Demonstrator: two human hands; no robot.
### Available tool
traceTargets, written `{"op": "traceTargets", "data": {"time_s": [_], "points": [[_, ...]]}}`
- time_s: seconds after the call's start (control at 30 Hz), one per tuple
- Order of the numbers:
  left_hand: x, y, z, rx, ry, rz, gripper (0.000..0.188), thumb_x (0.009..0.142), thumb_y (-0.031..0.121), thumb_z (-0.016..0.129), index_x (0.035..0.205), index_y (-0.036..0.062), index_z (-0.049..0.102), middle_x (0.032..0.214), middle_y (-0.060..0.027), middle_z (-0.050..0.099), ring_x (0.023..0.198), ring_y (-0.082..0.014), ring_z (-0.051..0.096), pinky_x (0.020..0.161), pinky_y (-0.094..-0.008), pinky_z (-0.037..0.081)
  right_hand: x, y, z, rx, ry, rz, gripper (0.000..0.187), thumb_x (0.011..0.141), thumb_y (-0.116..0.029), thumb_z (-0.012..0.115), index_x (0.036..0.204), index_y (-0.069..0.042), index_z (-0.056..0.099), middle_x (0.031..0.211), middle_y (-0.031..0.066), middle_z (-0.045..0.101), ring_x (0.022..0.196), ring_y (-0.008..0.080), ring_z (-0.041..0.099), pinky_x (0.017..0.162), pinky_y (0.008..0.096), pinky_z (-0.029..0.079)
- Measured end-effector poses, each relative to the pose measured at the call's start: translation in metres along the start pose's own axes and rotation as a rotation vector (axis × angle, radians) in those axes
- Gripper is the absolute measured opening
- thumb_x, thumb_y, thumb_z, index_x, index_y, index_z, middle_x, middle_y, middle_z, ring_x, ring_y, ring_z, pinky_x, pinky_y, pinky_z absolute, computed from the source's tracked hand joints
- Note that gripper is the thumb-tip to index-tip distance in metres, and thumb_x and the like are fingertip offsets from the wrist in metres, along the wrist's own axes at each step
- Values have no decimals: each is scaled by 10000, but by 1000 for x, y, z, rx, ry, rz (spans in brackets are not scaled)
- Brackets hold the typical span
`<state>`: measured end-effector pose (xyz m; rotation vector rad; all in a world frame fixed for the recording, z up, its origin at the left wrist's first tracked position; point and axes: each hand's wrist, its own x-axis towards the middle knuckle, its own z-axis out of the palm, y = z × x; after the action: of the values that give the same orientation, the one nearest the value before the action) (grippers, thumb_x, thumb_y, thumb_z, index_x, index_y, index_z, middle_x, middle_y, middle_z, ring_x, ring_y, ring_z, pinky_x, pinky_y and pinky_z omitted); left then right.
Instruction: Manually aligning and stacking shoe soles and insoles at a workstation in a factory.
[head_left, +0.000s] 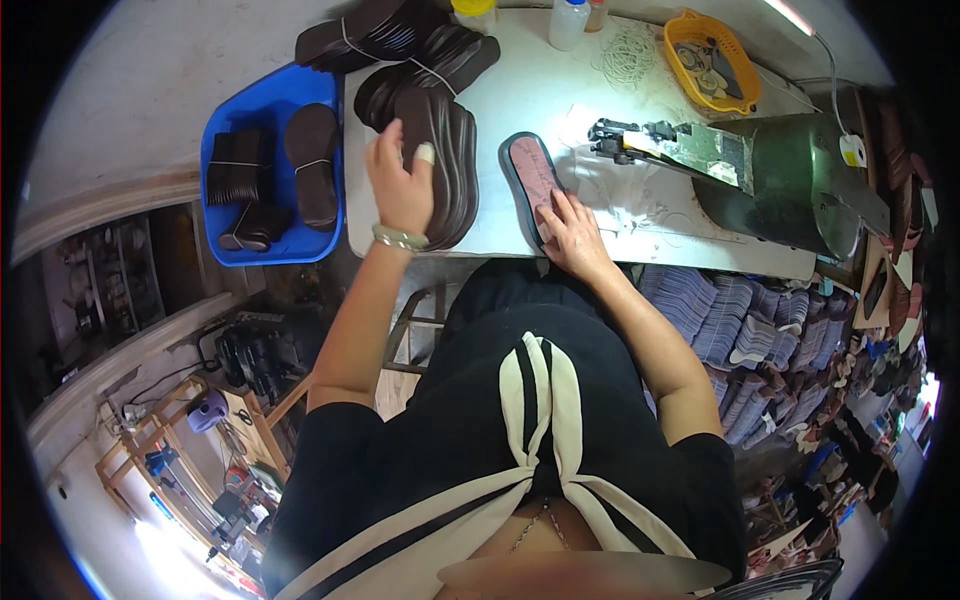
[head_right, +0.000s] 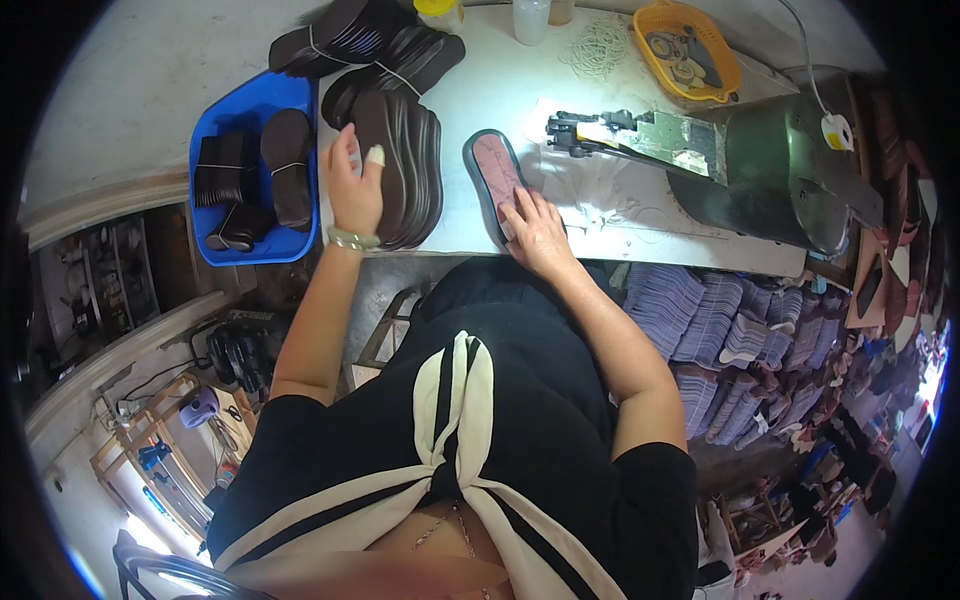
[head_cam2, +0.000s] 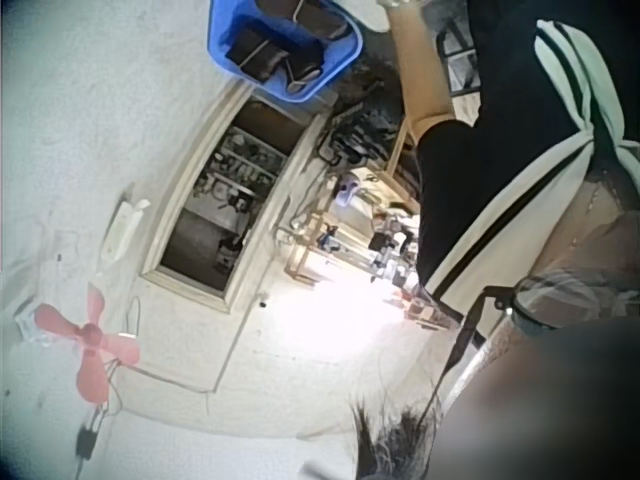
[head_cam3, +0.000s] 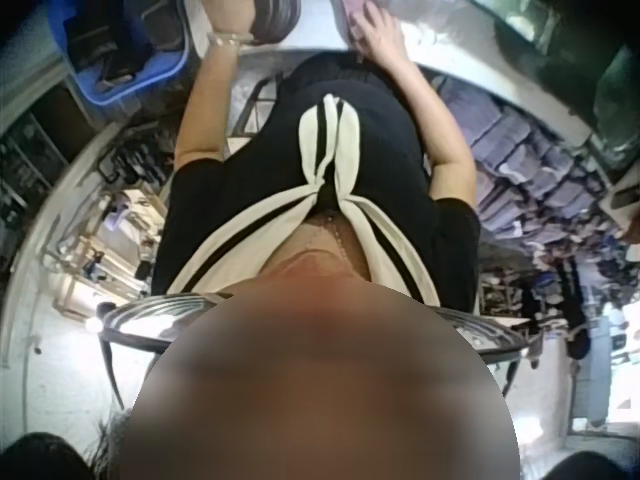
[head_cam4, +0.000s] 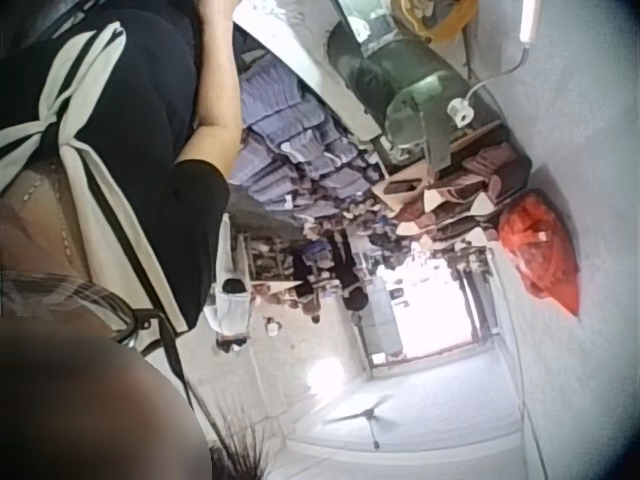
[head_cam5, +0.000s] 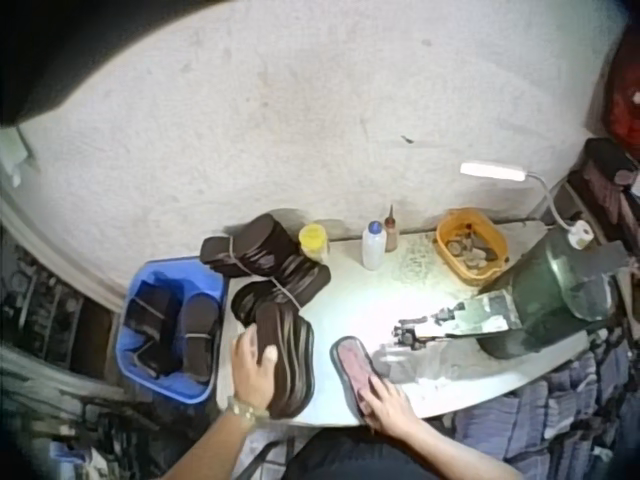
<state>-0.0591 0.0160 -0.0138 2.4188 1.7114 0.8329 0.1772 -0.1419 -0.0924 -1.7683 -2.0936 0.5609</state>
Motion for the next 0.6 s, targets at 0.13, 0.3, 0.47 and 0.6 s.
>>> {"op": "traceTargets", "data": {"time_s": [0.13,0.3,0.47,0.6], "points": [[-58,58,20,-1022,-439,-565,586,867,260,647,1325,28,363,1210,-114,496,1009,-179,543,847,-342,466,9,-14,-16,177,160,75,689,639,-125,764,1265,-57,485,1366,222,404,1248,390,408,1016,458,355],[-40,83,22,-1719,-924,-880,368,908,170,594,1237,35,494,1143,-67,592,1027,-167,581,895,-319,469,17,-35,-78,390,364,-10,778,613,-236,821,1272,-11,474,1324,209,458,1207,360,468,1004,420,386],[-15,96,12,-1655,-1163,-673,300,917,136,577,1198,35,548,1085,-59,632,977,-147,598,879,-306,468,25,-10,-113,1365,-371,521,434,793,-157,689,1195,-30,588,1088,46,648,1010,160,577,886,288,444],[-16,108,26,-1451,-1038,-563,257,914,123,578,1158,41,564,1077,-39,632,964,-117,589,878,-283,456,22,-23,-100,1084,-98,575,343,823,-102,649,1155,-21,615,999,72,686,906,162,635,820,275,475]]}}
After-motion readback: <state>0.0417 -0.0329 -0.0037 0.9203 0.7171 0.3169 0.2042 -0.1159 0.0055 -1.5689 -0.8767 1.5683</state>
